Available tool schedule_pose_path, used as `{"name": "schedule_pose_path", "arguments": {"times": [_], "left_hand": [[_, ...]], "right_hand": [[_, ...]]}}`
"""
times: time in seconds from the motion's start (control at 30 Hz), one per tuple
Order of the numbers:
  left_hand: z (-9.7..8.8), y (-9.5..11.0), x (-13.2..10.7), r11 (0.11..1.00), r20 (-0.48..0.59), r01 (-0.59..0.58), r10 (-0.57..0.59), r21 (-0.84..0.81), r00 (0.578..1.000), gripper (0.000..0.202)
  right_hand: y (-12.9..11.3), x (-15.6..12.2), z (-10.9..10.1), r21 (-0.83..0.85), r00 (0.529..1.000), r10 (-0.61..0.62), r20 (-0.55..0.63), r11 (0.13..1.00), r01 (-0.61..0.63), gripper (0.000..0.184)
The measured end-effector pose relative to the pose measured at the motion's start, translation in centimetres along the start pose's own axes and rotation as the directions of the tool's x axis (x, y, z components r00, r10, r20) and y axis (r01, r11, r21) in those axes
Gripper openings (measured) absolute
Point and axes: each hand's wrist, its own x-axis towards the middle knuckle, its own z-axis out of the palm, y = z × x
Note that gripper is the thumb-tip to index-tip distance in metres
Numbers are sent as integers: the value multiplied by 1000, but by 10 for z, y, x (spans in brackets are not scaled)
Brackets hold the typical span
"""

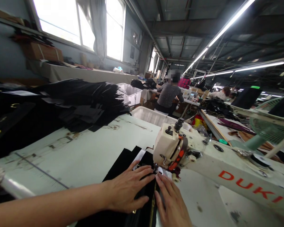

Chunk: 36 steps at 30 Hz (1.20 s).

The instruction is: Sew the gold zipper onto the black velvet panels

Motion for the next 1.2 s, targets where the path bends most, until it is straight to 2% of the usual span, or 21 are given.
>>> {"name": "schedule_pose_path", "arguments": {"times": [0.13, 0.17, 0.27, 0.33, 0.4, 0.43, 0.5, 0.57, 0.6, 0.67, 0.7, 0.73, 0.77, 0.8, 0.87, 0.9, 0.93, 1.0, 1.03, 1.1, 1.2], "left_hand": [[1, 14, -19, 1000, -7, -2, 1, -30, 1000, 55], [1, 22, -29, 999, 11, -9, 10, -46, 1000, 58], [9, 48, -64, 995, 65, -65, 69, -74, 995, 87], [18, 57, -83, 996, 40, -59, 62, -72, 997, 89], [23, 57, -90, 989, -3, -18, 17, -147, 1000, 72], [23, 53, -90, 971, -36, 23, -33, -236, 999, 59], [13, 44, -85, 863, -95, 121, -191, -491, 977, 38], [-4, 38, -78, 679, -98, 179, -348, -712, 932, 43], [-14, 36, -74, 617, -93, 179, -381, -766, 920, 47], [-29, 37, -70, 573, -83, 168, -386, -802, 919, 51], [-34, 39, -69, 576, -84, 164, -379, -801, 922, 52], [-38, 41, -68, 582, -79, 167, -373, -796, 924, 53], [-39, 43, -68, 588, -75, 173, -372, -790, 925, 53], [-40, 45, -68, 594, -70, 181, -375, -784, 924, 54], [-38, 47, -68, 606, -72, 187, -376, -773, 924, 54], [-37, 48, -68, 614, -81, 176, -366, -769, 927, 53], [-35, 49, -69, 629, -96, 156, -347, -762, 933, 50], [-32, 50, -73, 692, -141, 111, -297, -714, 944, 43], [-29, 52, -76, 742, -156, 101, -269, -663, 950, 40], [-21, 56, -82, 863, -162, 92, -197, -497, 967, 38], [-4, 61, -91, 984, -93, -20, 4, -177, 996, 55]], "right_hand": [[-14, -8, -30, 134, 993, 119, -21, 984, -115, 39], [-20, -16, -38, 163, 993, 119, -18, 980, -115, 43], [-47, -49, -53, 204, 992, 125, -22, 972, -118, 56], [-70, -67, -56, 187, 987, 154, -56, 972, -141, 55], [-91, -73, -57, 173, 980, 179, -88, 972, -162, 47], [-99, -71, -59, 185, 976, 194, -97, 967, -174, 45], [-104, -63, -67, 299, 960, 266, -87, 926, -229, 39], [-95, -52, -78, 485, 907, 422, -9, 795, -365, 31], [-85, -48, -84, 568, 854, 517, 64, 685, -457, 33], [-56, -42, -94, 658, 691, 686, 230, 413, -629, 43], [-39, -40, -99, 683, 615, 730, 299, 287, -672, 45], [-21, -38, -103, 705, 560, 757, 337, 191, -683, 47], [-5, -35, -107, 719, 541, 762, 355, 148, -679, 49], [9, -32, -111, 722, 546, 761, 350, 152, -675, 51], [23, -26, -119, 689, 602, 746, 284, 278, -670, 53], [23, -23, -122, 660, 652, 718, 242, 371, -653, 53], [16, -21, -124, 636, 724, 657, 210, 470, -611, 51], [-9, -22, -122, 615, 879, 450, 156, 652, -443, 41], [-25, -26, -118, 611, 941, 311, 130, 722, -323, 33], [-57, -38, -105, 522, 990, 135, 42, 842, -137, 27], [-90, -57, -84, 313, 996, -17, -91, 949, 45, 29]]}}
